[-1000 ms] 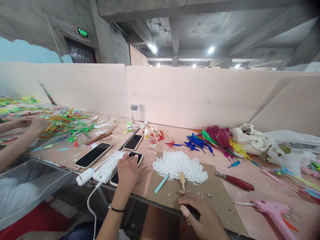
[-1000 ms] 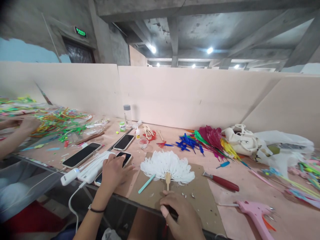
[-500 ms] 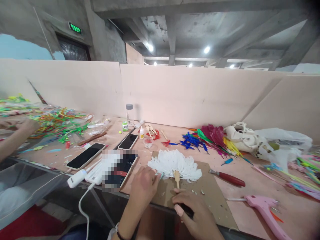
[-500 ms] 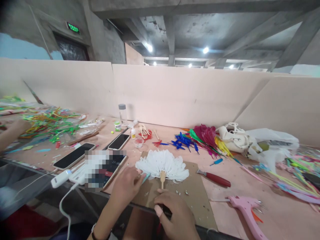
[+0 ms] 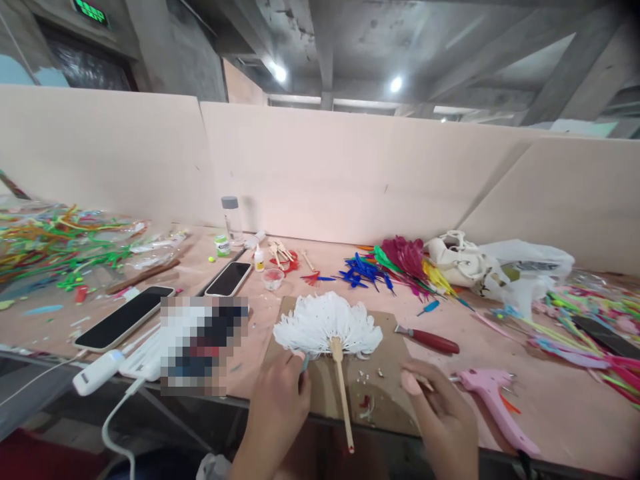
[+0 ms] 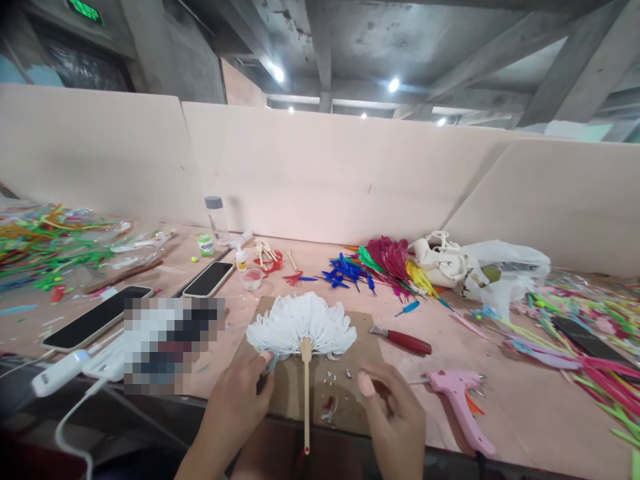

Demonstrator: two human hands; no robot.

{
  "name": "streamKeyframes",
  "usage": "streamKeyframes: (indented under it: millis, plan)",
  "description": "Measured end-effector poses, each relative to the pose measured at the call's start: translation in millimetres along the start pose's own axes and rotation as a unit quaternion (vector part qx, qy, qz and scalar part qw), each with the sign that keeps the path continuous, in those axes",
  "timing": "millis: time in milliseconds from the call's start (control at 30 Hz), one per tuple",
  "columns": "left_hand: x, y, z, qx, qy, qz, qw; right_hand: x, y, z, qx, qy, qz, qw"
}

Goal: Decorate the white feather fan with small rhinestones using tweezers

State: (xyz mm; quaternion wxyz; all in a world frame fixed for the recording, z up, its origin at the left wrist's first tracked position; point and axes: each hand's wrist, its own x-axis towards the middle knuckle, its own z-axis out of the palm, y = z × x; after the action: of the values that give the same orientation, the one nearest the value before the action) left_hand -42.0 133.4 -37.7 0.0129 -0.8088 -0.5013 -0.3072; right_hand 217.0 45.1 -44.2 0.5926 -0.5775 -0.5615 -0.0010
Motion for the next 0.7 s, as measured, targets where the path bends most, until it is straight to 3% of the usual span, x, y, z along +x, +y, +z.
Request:
streamKeyframes:
  millis: [133, 267, 467, 700]
  plan:
    - [-8.6, 5.8, 3.4, -0.014, 0.013, 0.017, 1.0, 16.9, 18.1, -15.8, -0.093, -0.077, -0.02, 0.992]
    - [-11.4, 9.7, 7.1, -0.031, 0.015, 0.035, 0.999, 23.8, 20.7, -6.4, -0.114, -0.185, -0.048, 0.975]
    - [-0.8, 14.6, 3.6, -0.1, 0.046, 0.047, 0.993, 40.7, 7.6, 10.6, -0.131, -0.314, -0.063, 0.938]
    - [20.1, 26.6, 4.7, -0.2, 0.074, 0.097, 0.972, 49.6, -13.9, 24.5, -0.128, -0.402, -0.055, 0.905]
